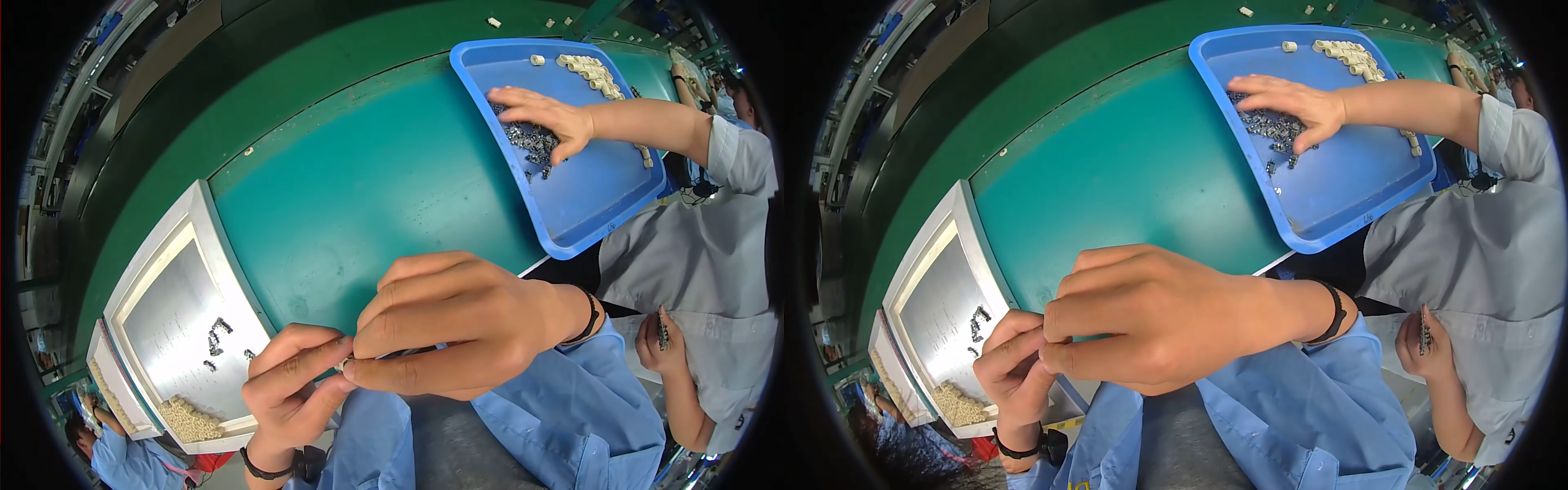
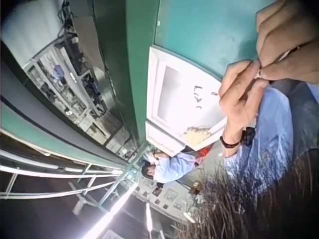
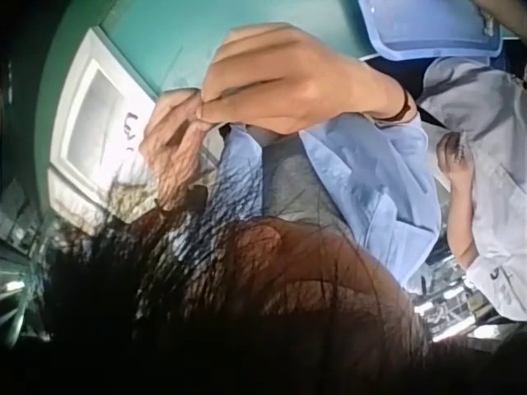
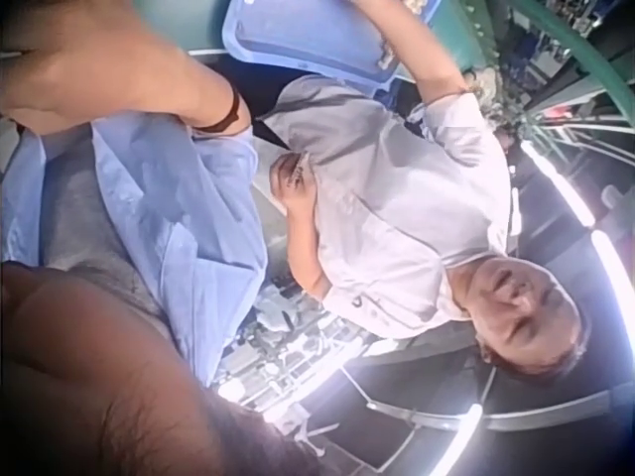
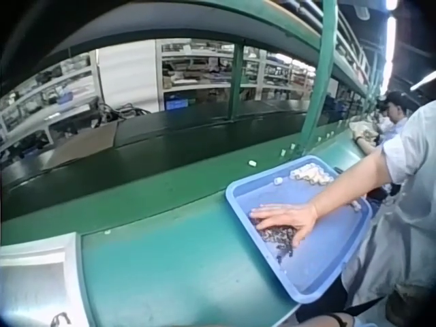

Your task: The person picks up a white plastic component and a metal piece by hand, joins them together, and places the assembled unit onto a metal tray.

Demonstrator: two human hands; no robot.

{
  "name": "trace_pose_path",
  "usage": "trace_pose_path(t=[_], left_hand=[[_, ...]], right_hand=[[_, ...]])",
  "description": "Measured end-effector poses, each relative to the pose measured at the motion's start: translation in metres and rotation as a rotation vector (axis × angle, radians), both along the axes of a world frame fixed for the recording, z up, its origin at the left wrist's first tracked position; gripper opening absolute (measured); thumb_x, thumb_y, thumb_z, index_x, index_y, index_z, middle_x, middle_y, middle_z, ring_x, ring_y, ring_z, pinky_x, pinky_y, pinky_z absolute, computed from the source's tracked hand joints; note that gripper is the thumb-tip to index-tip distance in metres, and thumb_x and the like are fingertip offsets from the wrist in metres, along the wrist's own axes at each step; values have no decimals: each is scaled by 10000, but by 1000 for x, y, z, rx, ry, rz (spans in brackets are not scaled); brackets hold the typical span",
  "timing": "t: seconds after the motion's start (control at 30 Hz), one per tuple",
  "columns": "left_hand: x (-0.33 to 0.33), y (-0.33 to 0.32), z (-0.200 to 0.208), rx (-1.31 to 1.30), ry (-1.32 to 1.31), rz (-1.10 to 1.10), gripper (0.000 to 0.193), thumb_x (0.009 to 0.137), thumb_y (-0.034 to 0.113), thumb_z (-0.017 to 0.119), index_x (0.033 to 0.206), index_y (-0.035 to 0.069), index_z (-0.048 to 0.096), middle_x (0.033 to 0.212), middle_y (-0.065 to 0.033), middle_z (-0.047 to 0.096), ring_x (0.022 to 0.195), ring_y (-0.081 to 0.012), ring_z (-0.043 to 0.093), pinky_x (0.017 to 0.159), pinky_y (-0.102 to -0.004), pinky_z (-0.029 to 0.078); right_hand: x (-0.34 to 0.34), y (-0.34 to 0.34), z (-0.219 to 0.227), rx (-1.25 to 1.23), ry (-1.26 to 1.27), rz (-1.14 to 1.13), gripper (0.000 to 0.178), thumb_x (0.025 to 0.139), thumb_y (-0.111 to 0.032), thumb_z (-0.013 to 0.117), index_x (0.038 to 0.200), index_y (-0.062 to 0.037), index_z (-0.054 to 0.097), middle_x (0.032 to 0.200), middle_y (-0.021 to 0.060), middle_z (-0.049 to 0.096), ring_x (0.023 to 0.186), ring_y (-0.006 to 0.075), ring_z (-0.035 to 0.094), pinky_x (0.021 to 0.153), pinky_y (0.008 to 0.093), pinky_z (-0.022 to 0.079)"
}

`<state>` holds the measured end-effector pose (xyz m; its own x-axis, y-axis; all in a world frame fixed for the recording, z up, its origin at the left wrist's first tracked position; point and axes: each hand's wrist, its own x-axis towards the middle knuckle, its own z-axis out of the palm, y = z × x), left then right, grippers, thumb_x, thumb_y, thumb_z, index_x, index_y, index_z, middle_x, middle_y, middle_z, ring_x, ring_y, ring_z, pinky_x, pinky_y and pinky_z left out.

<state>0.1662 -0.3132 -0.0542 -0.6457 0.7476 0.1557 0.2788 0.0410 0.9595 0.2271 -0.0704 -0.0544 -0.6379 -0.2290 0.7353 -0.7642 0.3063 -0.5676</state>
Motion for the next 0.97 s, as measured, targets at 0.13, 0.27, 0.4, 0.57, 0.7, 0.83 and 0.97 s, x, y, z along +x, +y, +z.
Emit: trace_pose_path(t=[0.13, 0.27, 0.4, 0.57, 0.7, 0.83, 0.97], left_hand=[[2, 1, -2, 10, -55, 2, 347, 813, -4, 831, 1139, -88, 747, 1063, -195, 713, 868, -252, 697, 735, -327, 562], [1, 0, -1, 1, -102, -9, 352, 812, -50, 810, 1155, -90, 742, 1071, -198, 715, 887, -254, 707, 755, -327, 572], [0, 4, 7, -11, -197, -15, 346, 827, -99, 778, 1170, -89, 738, 1080, -197, 717, 908, -252, 716, 784, -327, 585], [-4, 7, 7, 29, -401, -30, 377, 858, -142, 723, 1229, -78, 719, 1114, -183, 712, 963, -237, 713, 813, -331, 595], [-6, 19, 10, 81, -502, -16, 348, 865, -158, 695, 1205, -84, 714, 1146, -187, 695, 993, -233, 699, 839, -338, 590], [-18, 12, -7, -32, -343, -83, 329, 863, -163, 682, 1183, -87, 696, 1181, -198, 670, 1031, -242, 683, 891, -346, 577], [-55, 13, -7, -94, -124, -10, 373, 874, -126, 695, 1240, -62, 662, 1237, -207, 640, 1167, -263, 634, 1012, -374, 524]], right_hand=[[0, -5, -4, 15, -5, -53, 272, 677, -56, 753, 938, -48, 677, 879, 26, 586, 750, 196, 601, 685, 334, 460], [0, -6, -5, 33, -9, -60, 245, 703, -48, 757, 930, -68, 666, 881, 17, 563, 755, 193, 584, 681, 342, 441], [0, -10, -7, -49, -61, -47, 192, 755, -28, 751, 912, -83, 656, 889, 16, 559, 758, 200, 580, 673, 353, 423], [-2, -6, -9, -63, -141, -2, 158, 826, -15, 743, 959, -68, 678, 898, 26, 571, 742, 213, 581, 669, 358, 427], [-1, -2, -16, -82, -161, 8, 229, 880, -13, 740, 1107, -39, 750, 920, 36, 612, 725, 211, 593, 661, 346, 450], [2, 0, -25, -36, -174, -61, 322, 910, -31, 708, 1231, -56, 719, 939, 39, 597, 738, 219, 581, 687, 354, 453], [14, 18, -42, -73, -229, -152, 487, 939, -113, 706, 1421, -94, 637, 991, 73, 606, 826, 249, 595, 752, 392, 459]])
